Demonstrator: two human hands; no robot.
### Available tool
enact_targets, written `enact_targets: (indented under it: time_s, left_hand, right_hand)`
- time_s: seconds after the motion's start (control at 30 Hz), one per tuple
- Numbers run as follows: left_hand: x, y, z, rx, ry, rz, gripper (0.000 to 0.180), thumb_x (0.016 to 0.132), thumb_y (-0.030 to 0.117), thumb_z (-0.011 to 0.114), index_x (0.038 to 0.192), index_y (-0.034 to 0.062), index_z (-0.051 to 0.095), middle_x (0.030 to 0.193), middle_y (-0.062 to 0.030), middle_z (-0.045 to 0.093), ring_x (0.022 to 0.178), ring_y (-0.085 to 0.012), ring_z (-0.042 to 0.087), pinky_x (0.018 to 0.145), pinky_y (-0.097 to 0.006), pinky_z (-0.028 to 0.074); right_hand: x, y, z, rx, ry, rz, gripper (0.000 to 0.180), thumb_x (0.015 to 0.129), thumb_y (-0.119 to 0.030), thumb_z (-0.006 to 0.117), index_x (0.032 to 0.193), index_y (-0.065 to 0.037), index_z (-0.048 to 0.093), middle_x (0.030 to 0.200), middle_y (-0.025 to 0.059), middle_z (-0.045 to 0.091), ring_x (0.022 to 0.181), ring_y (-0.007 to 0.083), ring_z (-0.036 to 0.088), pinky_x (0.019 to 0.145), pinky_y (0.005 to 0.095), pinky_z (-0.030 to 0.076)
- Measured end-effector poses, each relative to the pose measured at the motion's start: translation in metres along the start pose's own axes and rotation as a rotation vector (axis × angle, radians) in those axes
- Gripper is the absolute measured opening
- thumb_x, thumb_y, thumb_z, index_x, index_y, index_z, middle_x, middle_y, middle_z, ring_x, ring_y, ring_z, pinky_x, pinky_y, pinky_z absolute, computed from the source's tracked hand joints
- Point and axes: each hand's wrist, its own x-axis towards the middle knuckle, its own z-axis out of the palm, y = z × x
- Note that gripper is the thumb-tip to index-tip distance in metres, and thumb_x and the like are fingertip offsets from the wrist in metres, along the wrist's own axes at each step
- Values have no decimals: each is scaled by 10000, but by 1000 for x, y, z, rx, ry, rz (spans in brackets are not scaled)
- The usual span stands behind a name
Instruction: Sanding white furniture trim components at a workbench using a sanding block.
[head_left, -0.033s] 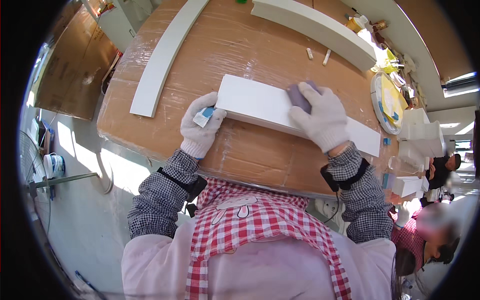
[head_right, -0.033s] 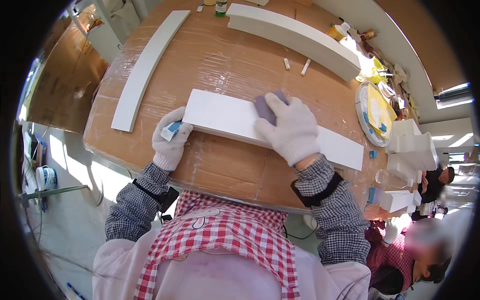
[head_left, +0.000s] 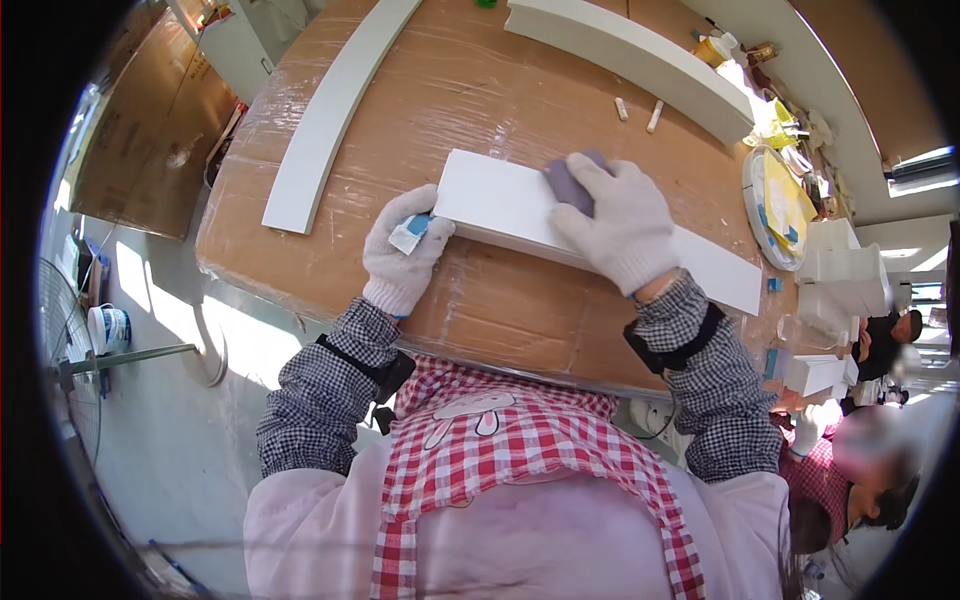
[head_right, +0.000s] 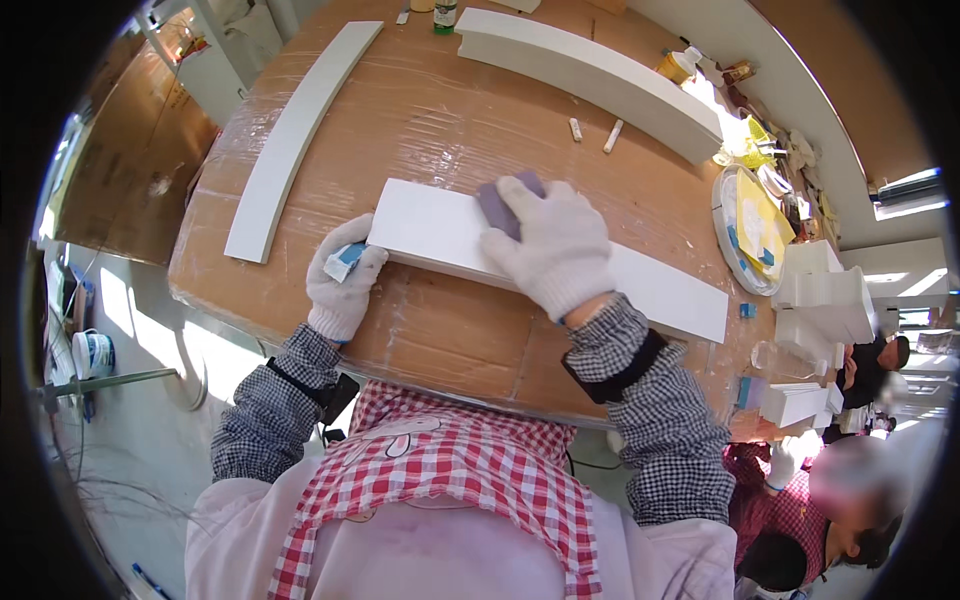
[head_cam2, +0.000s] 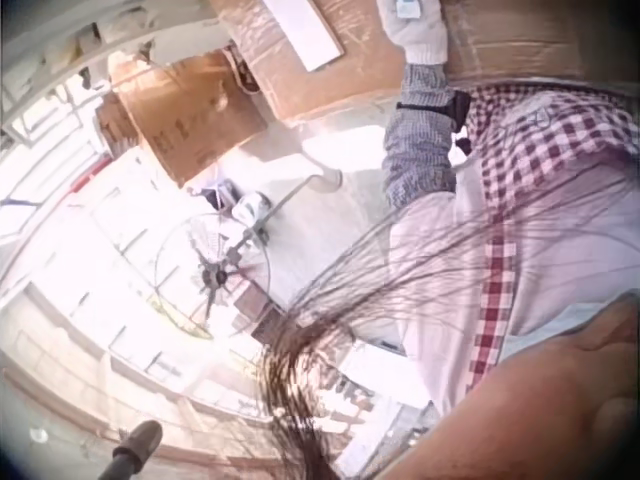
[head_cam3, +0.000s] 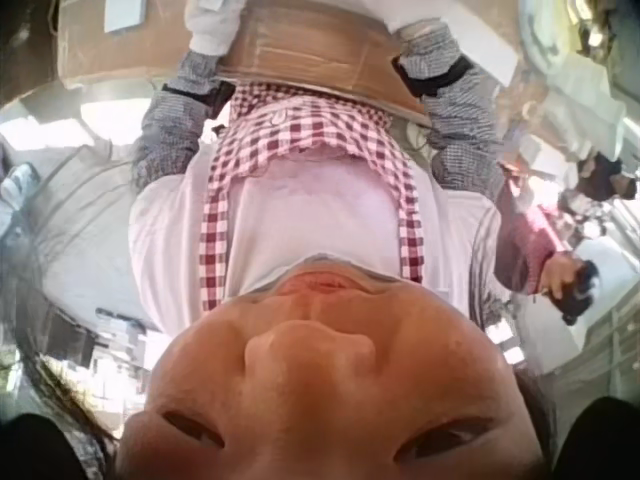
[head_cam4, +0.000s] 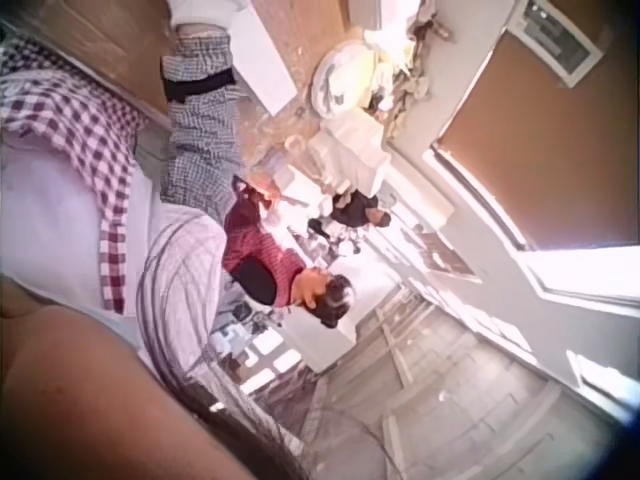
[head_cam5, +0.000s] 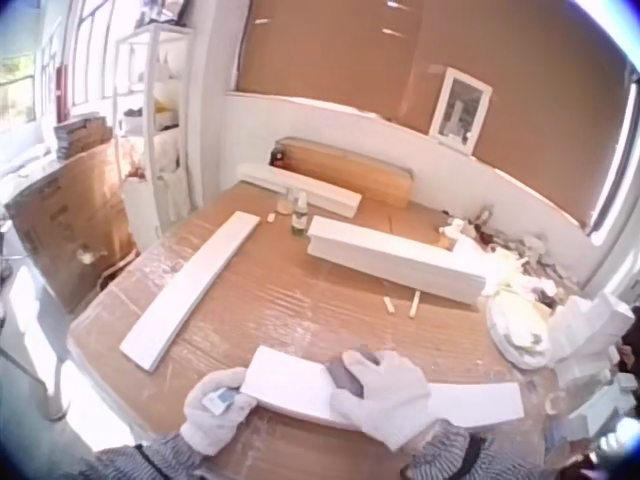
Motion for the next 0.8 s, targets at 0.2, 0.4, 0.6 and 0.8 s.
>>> enact_targets:
  time_s: [0.2,0.4,0.6,0.8]
  left_hand:
    - [-1,-11,-1,-15,34,-69,292,873,20,740,1153,25,657,1101,-55,674,999,-126,635,902,-279,527]
    - [1,-6,-8,-130,33,-108,271,881,51,747,1134,17,658,1112,-63,684,1007,-124,639,905,-284,535]
    - [3,7,-8,-97,-6,-198,294,866,23,747,1146,15,655,1106,-60,686,1018,-129,639,908,-284,534]
    - [5,-2,-3,-162,-41,-151,343,853,-39,726,1180,9,636,1140,-62,684,1054,-141,633,939,-284,518]
  right_hand:
    - [54,-81,24,33,-65,-214,554,782,-425,682,1256,-139,651,1069,222,639,977,390,632,869,460,520]
    - [30,-38,-1,228,-324,-454,532,784,-408,703,1262,-178,657,1134,199,639,1091,362,608,938,451,497]
    - [42,-60,13,77,-149,-191,553,790,-412,686,1292,-186,640,1156,193,635,1089,364,608,947,444,493]
    - [15,-47,15,263,-177,-501,516,783,-418,696,1262,-231,658,1099,171,631,1020,347,629,917,443,498]
